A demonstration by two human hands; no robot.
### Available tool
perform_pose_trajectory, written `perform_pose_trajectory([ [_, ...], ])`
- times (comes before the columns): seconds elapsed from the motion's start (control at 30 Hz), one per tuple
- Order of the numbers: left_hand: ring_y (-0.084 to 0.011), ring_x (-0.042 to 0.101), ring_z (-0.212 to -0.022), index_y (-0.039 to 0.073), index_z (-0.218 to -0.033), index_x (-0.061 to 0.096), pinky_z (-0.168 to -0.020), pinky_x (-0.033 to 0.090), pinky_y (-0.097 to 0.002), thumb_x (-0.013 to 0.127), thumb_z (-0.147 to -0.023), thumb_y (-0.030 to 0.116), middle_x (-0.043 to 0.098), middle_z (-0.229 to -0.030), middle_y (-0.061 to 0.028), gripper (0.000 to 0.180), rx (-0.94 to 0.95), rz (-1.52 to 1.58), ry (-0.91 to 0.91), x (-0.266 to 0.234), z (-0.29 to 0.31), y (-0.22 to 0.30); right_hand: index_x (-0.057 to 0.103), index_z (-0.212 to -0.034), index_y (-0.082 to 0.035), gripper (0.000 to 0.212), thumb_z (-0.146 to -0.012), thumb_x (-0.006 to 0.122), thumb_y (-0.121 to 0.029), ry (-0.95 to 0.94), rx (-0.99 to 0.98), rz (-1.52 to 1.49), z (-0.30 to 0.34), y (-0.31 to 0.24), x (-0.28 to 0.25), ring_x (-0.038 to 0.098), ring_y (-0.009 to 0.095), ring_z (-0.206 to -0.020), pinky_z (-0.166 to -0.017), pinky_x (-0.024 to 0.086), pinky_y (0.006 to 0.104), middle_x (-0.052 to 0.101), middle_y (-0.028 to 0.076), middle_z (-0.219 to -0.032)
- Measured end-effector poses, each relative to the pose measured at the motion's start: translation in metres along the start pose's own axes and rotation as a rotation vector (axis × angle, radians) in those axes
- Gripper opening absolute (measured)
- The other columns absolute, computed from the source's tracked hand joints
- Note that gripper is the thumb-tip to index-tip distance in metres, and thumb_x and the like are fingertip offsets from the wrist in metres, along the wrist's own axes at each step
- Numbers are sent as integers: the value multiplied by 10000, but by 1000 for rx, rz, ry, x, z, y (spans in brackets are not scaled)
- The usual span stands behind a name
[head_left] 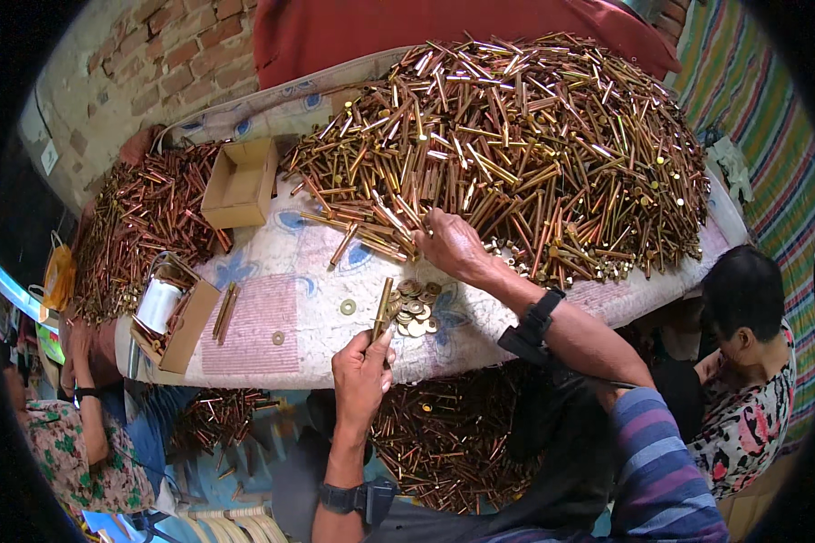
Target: The recorder and other workers are manually assembling small metal tubes by inserting paper components and metal washers.
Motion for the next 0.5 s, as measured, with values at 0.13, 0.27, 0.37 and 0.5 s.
perform_pose_trajectory([
  [0.13, -29, 406, -446, -2, -953, 634, -384, 301, -195, 625, -1011, 200, 562, -706, -5, 210, -9, -7, 5, 1, 1, 0, 532, -747, 54, 353, -911, 642, -238, 65, 11, -52, -5, 10, 4, 568, 435, -601, -601, 454, 524, 572, 278, -670],
  [0.27, -30, 405, -441, 0, -951, 644, -381, 298, -198, 629, -1007, 197, 562, -704, -6, 206, -23, -13, 5, 2, 1, -2, 516, -627, 59, 426, -887, 652, -250, 20, 33, -45, -5, 7, 2, 553, 423, -560, -577, 441, 525, 537, 262, -613],
  [0.37, -31, 408, -443, 1, -951, 647, -382, 299, -198, 631, -1006, 197, 562, -701, -6, 204, -35, -4, -20, 10, 0, -1, 606, -765, 114, 404, -895, 650, -266, -31, 25, -19, -3, 15, -2, 466, 244, -465, -509, 414, 464, 506, 205, -586],
  [0.5, -30, 415, -449, -3, -958, 650, -387, 306, -199, 634, -1004, 199, 568, -701, -9, 207, -60, -45, -18, 2, 3, -6, 647, -908, 119, 362, -937, 624, -242, -165, 131, -171, 17, -9, -26, 670, 196, -569, -534, 541, 367, 663, 178, -695],
])
Point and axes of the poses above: each hand's wrist, its own z-axis away from the middle knuckle, its own x-axis out of the palm, y = z × x, the point moved 4 cm from there along -z, towards the middle knuckle
